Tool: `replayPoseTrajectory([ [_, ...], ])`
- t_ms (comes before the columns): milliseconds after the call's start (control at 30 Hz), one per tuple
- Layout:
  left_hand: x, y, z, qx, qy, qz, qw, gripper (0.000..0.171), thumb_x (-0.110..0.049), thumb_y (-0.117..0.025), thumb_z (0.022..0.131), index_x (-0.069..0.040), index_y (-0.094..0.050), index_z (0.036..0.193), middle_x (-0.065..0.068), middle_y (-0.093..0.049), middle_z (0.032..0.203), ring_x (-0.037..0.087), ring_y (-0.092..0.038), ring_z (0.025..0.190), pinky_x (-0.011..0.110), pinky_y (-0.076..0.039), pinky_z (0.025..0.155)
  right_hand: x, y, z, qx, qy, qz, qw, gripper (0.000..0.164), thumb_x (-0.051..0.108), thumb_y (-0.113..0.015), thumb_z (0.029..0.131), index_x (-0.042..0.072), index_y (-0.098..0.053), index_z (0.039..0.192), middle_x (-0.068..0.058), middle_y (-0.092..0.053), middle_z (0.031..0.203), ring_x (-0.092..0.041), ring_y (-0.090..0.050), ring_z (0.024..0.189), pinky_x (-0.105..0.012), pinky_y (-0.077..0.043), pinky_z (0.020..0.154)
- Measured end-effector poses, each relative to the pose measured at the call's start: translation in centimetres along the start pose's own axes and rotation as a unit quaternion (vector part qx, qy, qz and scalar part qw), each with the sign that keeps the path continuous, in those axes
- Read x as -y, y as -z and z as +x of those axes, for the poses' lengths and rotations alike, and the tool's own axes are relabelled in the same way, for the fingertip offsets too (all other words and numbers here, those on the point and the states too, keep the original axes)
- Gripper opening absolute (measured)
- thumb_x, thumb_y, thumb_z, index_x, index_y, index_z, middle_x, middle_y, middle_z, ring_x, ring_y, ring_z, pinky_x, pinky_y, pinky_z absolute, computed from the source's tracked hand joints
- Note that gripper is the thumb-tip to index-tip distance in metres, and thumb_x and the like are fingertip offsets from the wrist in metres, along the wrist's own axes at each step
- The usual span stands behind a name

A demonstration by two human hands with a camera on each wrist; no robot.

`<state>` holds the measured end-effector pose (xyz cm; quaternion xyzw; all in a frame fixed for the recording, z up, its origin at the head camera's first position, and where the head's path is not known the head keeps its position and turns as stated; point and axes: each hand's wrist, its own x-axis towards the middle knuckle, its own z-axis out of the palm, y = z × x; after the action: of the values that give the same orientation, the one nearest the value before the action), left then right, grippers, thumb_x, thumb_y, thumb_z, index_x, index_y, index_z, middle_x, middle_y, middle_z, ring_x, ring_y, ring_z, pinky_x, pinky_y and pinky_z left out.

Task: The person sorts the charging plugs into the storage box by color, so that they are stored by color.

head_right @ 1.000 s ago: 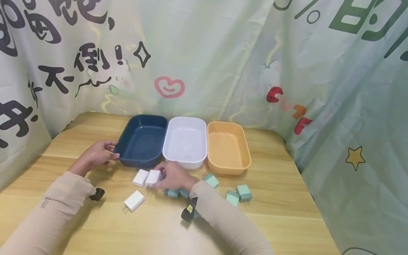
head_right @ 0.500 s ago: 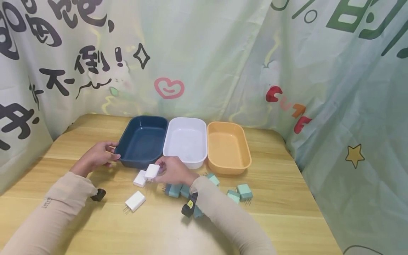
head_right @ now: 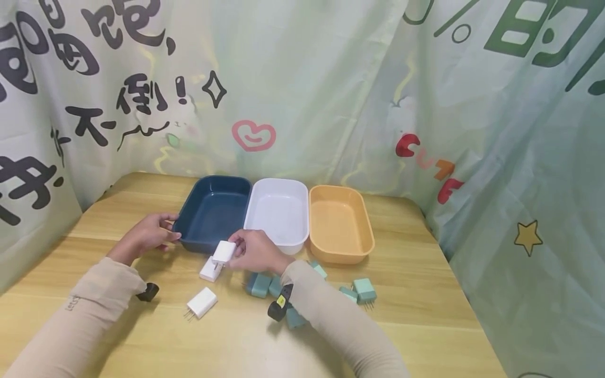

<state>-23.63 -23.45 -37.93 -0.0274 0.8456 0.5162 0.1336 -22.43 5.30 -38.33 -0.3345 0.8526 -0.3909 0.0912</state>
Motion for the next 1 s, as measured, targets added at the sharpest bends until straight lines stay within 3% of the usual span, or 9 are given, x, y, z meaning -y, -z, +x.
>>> replayPoseTrajectory([
  [367,0.3,0.0,0.0,-0.005,0.002,-0.004,1.0,0.064,0.004,-0.06,0.092,0.011,-0.026,0.145,0.023,-0.043,0.111,0.027,-0.063,0.085,0.032,-0.056,0.062,0.2,0.1,0.9,-0.004,0.004,0.0,1.0,0.039,0.008,-0.082,0.073,0.001,-0.062,0.105,-0.003,-0.064,0.084,-0.009,-0.06,0.073,-0.02,-0.052,0.069],
  [600,0.3,-0.1,0.2,0.001,-0.009,-0.01,0.9999,0.065,0.006,-0.06,0.091,0.013,-0.025,0.145,0.022,-0.042,0.108,0.023,-0.065,0.083,0.031,-0.056,0.06,-0.2,0.5,1.6,-0.015,0.003,0.009,1.0,0.039,0.009,-0.083,0.073,0.002,-0.062,0.104,-0.011,-0.067,0.089,-0.008,-0.062,0.073,-0.02,-0.053,0.069],
  [700,0.3,-0.1,0.2,0.001,-0.006,-0.01,0.9999,0.064,0.006,-0.059,0.092,0.013,-0.025,0.145,0.022,-0.042,0.108,0.022,-0.065,0.083,0.031,-0.056,0.06,-0.2,0.8,1.8,-0.022,-0.002,0.01,1.0,0.04,0.011,-0.084,0.073,0.002,-0.062,0.105,-0.009,-0.067,0.087,-0.008,-0.063,0.072,-0.02,-0.053,0.069],
  [1000,0.4,0.0,-0.1,0.001,-0.001,-0.01,0.9999,0.064,0.006,-0.059,0.092,0.013,-0.025,0.145,0.021,-0.041,0.106,0.023,-0.065,0.084,0.032,-0.056,0.061,-0.1,0.9,2.8,-0.041,-0.014,0.059,0.997,0.043,0.009,-0.084,0.072,-0.001,-0.06,0.106,-0.009,-0.066,0.086,-0.011,-0.064,0.072,-0.022,-0.054,0.07],
])
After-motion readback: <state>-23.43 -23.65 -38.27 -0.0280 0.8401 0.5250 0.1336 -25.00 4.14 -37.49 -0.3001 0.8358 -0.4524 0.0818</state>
